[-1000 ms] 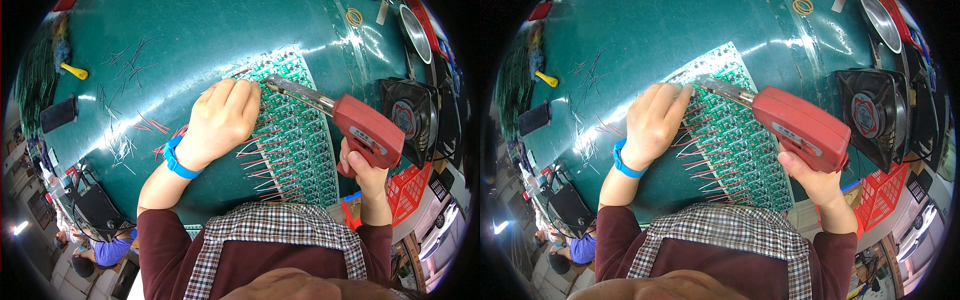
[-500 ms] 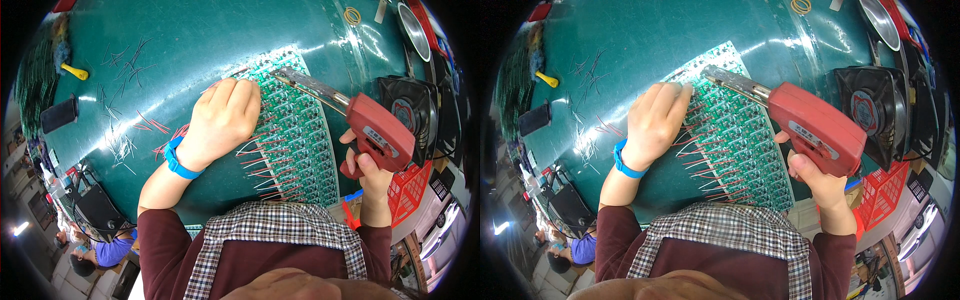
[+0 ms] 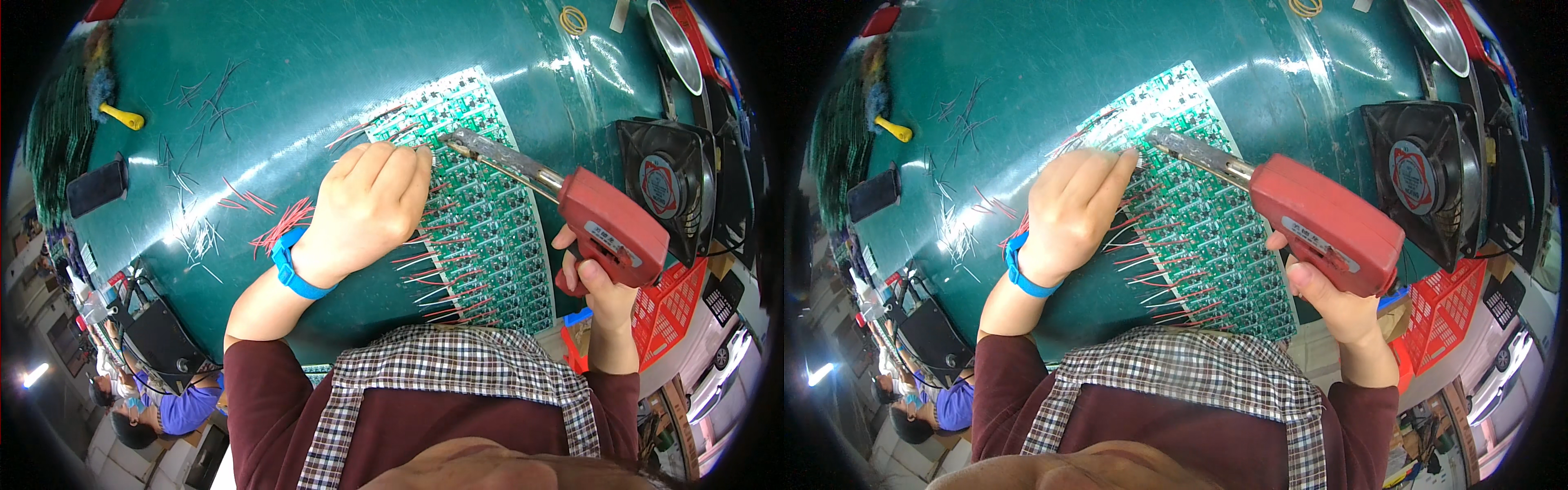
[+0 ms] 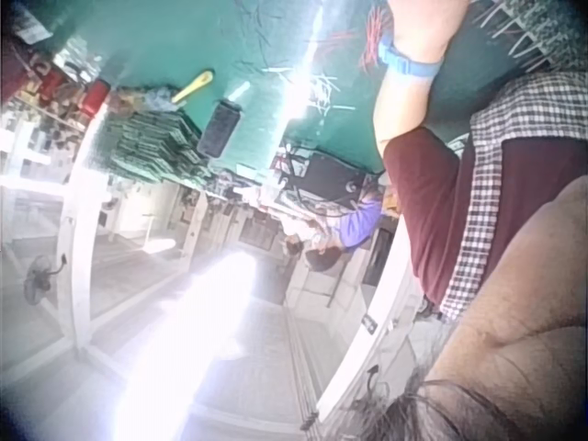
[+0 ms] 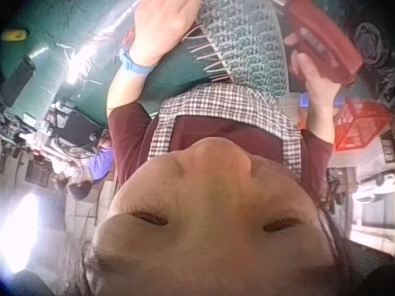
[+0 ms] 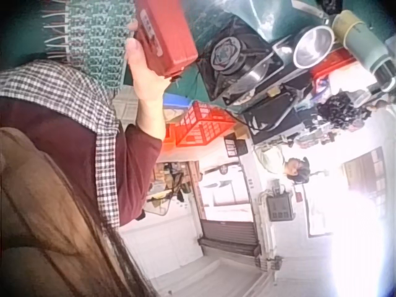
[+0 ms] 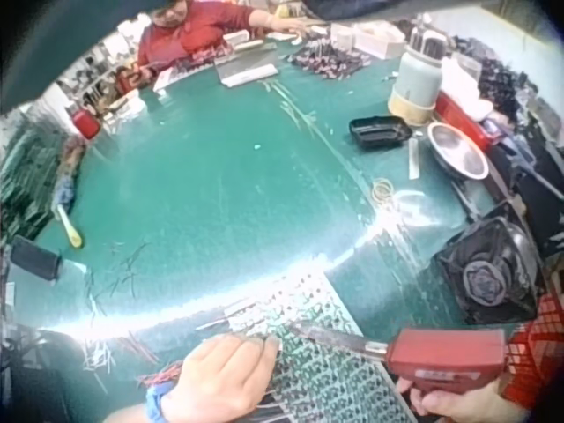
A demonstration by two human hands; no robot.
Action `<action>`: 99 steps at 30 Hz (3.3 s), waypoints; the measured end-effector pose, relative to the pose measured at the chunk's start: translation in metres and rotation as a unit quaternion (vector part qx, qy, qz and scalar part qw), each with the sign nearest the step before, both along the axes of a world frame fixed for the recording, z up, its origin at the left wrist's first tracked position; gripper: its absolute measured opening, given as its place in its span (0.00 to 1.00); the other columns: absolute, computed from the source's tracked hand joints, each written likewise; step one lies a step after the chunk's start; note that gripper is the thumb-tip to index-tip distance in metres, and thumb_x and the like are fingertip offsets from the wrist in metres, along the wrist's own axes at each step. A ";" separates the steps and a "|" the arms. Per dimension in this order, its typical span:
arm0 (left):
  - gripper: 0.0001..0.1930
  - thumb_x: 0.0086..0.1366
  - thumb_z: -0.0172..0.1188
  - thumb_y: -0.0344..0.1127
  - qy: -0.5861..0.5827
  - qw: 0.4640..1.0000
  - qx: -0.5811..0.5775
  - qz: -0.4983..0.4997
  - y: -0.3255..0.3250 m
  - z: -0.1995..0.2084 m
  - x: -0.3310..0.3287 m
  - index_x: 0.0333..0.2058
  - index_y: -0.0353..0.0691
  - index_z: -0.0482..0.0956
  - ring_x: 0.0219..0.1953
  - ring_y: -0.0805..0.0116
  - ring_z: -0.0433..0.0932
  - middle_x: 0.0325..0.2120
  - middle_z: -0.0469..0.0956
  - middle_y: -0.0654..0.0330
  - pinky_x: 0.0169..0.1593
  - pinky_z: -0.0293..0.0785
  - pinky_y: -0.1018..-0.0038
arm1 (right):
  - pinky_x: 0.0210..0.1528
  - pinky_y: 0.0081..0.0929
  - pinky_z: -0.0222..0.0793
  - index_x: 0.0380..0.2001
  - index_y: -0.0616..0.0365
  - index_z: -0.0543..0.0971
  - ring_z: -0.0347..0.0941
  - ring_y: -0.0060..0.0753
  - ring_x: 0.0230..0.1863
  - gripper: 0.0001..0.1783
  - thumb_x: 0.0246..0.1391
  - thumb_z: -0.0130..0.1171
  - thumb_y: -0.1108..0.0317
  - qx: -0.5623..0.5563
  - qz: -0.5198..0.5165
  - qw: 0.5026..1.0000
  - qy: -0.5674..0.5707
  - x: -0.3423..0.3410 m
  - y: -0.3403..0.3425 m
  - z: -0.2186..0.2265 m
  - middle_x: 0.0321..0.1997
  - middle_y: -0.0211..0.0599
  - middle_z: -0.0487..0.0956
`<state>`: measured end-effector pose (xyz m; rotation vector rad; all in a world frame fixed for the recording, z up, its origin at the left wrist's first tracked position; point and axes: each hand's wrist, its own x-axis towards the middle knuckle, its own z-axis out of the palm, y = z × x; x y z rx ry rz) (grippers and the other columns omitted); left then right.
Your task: The person solders wires onto a circuit board panel, picking up wires by hand, positioning them onto the board, and soldering them using a soldering gun.
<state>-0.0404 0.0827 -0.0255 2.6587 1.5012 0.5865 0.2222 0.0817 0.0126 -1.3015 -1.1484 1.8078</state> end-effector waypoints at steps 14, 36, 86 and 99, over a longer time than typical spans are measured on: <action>0.06 0.41 0.55 0.25 0.044 0.997 0.067 -0.006 0.004 -0.006 0.003 0.23 0.33 0.72 0.23 0.70 0.66 0.18 0.63 0.61 0.28 0.66 0.77 | 0.26 0.16 0.61 0.41 0.63 0.70 0.64 0.18 0.25 0.21 0.44 0.61 0.66 -0.023 0.027 0.999 -0.007 0.005 -0.002 -0.004 0.29 0.32 0.71; 0.06 0.36 0.52 0.27 0.104 0.992 0.068 -0.002 -0.001 -0.002 0.011 0.19 0.34 0.71 0.23 0.69 0.64 0.18 0.61 0.61 0.29 0.65 0.77 | 0.20 0.14 0.59 0.47 0.67 0.67 0.62 0.16 0.20 0.27 0.44 0.60 0.63 0.022 -0.017 1.000 0.000 0.010 -0.009 0.000 0.37 0.45 0.74; 0.14 0.40 0.55 0.25 -0.024 0.999 0.038 0.022 -0.011 0.001 0.016 0.31 0.32 0.75 0.31 0.62 0.70 0.28 0.70 0.58 0.32 0.68 0.69 | 0.19 0.13 0.59 0.46 0.68 0.67 0.63 0.15 0.19 0.27 0.45 0.59 0.63 0.013 -0.023 1.000 0.007 0.021 -0.032 0.002 0.37 0.44 0.74; 0.15 0.41 0.55 0.26 -0.021 1.000 -0.018 -0.010 -0.023 0.000 0.020 0.32 0.34 0.76 0.25 0.65 0.70 0.24 0.69 0.60 0.25 0.65 0.72 | 0.24 0.16 0.61 0.42 0.65 0.69 0.64 0.17 0.23 0.21 0.44 0.59 0.69 -0.045 -0.003 0.999 0.009 0.025 -0.040 -0.002 0.31 0.36 0.72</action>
